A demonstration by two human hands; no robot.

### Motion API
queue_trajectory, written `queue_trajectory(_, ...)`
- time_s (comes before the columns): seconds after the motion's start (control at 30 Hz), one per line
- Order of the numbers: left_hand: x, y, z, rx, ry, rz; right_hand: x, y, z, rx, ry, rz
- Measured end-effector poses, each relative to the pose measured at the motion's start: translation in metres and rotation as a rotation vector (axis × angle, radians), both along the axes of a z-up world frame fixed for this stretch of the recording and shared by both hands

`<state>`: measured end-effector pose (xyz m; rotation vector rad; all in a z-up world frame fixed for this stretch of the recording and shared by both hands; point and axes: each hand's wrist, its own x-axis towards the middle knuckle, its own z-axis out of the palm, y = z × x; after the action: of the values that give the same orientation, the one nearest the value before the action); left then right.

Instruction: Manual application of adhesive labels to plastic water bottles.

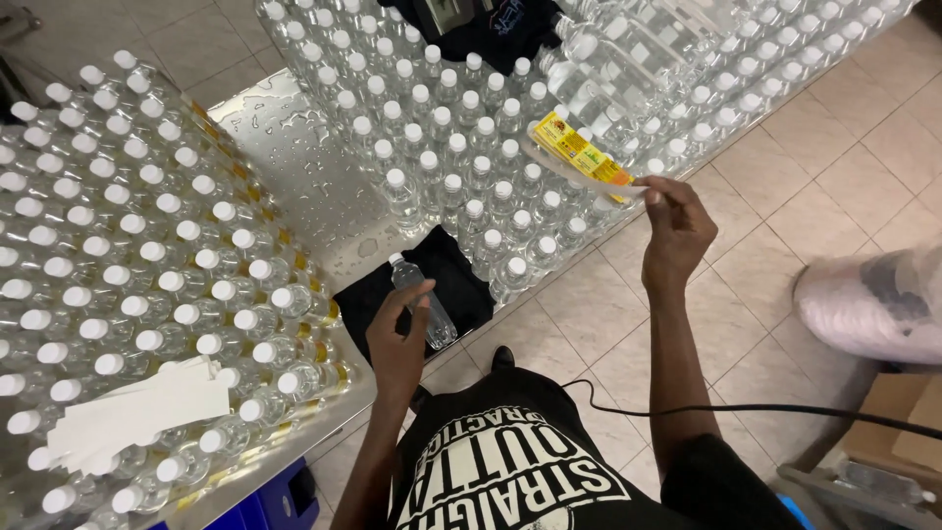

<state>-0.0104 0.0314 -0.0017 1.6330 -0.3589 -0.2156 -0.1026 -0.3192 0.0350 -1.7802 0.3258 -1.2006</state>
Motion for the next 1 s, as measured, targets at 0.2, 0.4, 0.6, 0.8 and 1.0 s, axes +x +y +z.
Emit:
queue_trajectory(0.2,0.012,-0.029,0.108,-0.158,-0.201,-0.221,0.019,0.075,0.045,0.024,0.237,0.312)
queue_trajectory(0.4,0.015,-0.045,0.071,-0.167,0.066,-0.19,0.042,0.131,0.07,-0.218,0.202,0.507)
queue_trajectory(0.6,0.024,-0.041,0.053,-0.212,0.142,0.041,0.053,0.15,0.043,-0.569,0.092,0.191)
queue_trajectory(0.8,0.016,-0.045,0.046,-0.347,0.166,0.023,0.056,0.178,0.012,-0.464,0.116,0.19)
queue_trajectory(1.0,0.013,-0.041,0.024,-0.4,0.207,0.032,0.053,0.175,0.012,-0.236,0.195,0.321)
